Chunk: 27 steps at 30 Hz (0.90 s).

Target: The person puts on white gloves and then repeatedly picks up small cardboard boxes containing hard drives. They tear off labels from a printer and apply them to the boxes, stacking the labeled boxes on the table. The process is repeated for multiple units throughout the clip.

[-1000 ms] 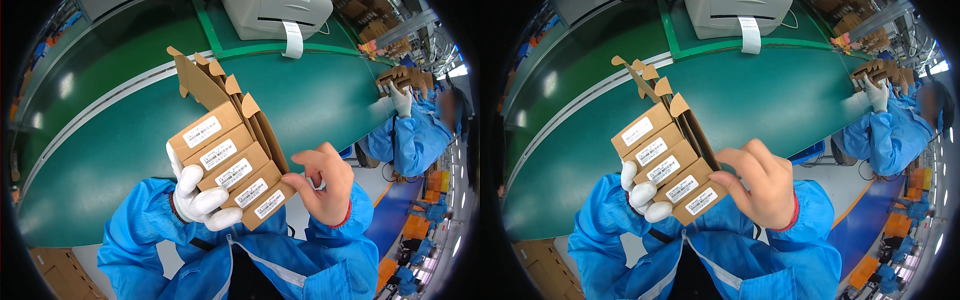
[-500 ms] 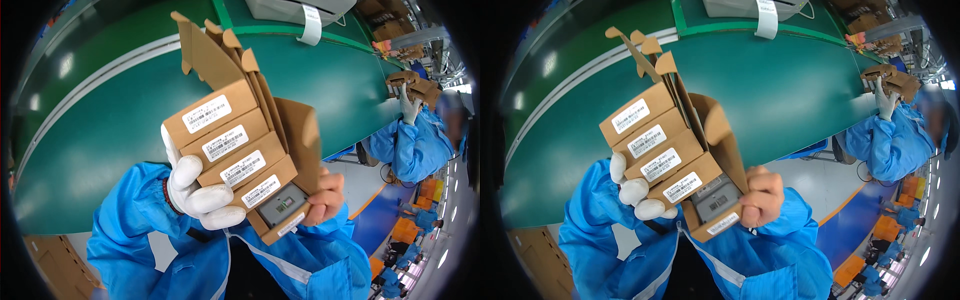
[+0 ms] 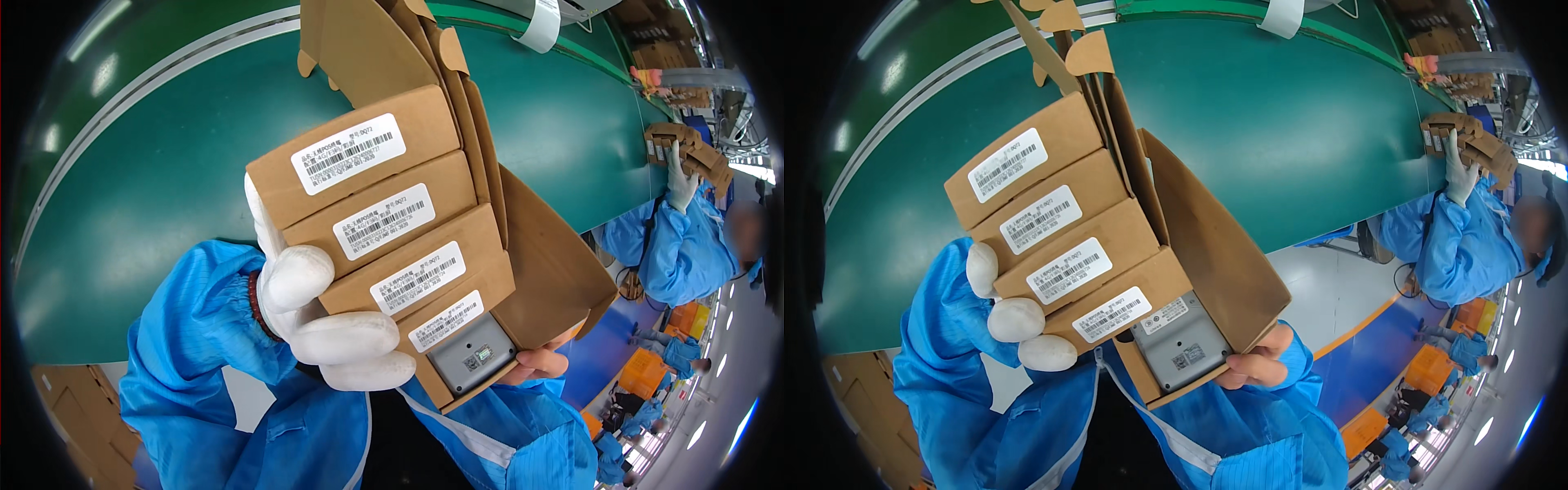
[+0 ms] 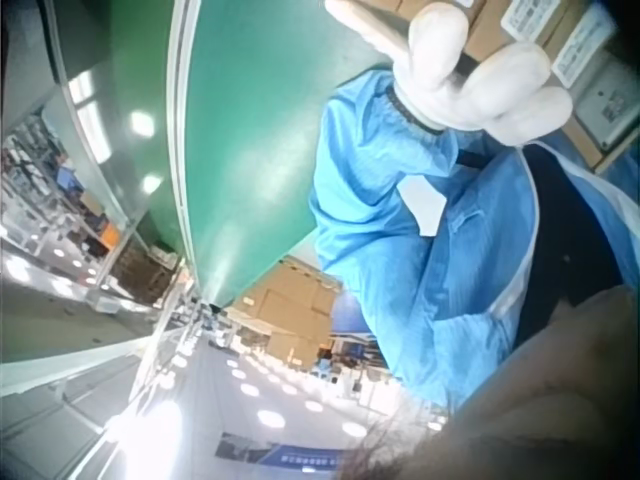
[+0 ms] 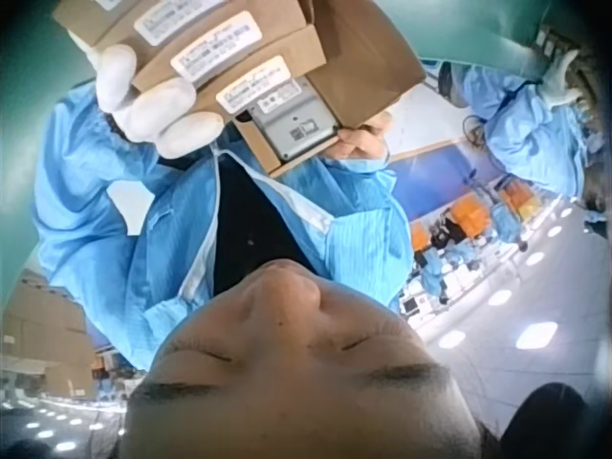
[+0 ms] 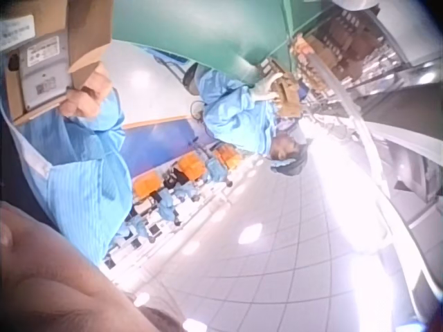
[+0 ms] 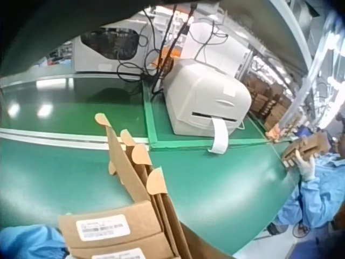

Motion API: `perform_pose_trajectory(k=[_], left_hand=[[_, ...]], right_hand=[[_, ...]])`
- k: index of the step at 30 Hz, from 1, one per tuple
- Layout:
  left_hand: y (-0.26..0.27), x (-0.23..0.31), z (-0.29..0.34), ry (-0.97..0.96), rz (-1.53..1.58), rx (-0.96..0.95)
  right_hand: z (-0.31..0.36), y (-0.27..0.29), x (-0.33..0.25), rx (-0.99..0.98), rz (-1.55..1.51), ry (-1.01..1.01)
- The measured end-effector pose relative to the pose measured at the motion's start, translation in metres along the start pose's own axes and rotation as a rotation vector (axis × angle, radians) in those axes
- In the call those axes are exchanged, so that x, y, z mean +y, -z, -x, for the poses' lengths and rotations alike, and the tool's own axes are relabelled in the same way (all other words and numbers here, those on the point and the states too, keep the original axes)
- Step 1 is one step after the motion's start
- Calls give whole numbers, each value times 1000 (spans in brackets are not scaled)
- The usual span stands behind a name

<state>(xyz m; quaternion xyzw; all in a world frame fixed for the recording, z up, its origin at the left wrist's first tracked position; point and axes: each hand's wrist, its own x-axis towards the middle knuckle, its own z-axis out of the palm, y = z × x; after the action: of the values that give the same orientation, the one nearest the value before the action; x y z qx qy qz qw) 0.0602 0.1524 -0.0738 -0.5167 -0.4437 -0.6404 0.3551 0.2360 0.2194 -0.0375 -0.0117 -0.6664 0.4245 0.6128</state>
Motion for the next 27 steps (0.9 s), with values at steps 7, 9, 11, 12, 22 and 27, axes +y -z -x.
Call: perform_pose_trajectory(k=[7, 9, 11, 12, 22, 27], left_hand=[[8, 1, 0, 0, 3, -29], [10, 1, 1, 0, 8, -33], [12, 2, 2, -4, 9, -39], [13, 2, 2, -7, 15, -41], [13, -7, 2, -127, 59, -55], [13, -6, 1, -96, -12, -77]], right_hand=[[-5, 4, 2, -115, 53, 35], [-6, 5, 5, -136, 59, 57], [-10, 1, 7, -146, 70, 46], [-13, -1, 7, -151, 80, 44], [-42, -34, 17, -218, 67, -197], [-51, -30, 18, -313, 103, -176]])
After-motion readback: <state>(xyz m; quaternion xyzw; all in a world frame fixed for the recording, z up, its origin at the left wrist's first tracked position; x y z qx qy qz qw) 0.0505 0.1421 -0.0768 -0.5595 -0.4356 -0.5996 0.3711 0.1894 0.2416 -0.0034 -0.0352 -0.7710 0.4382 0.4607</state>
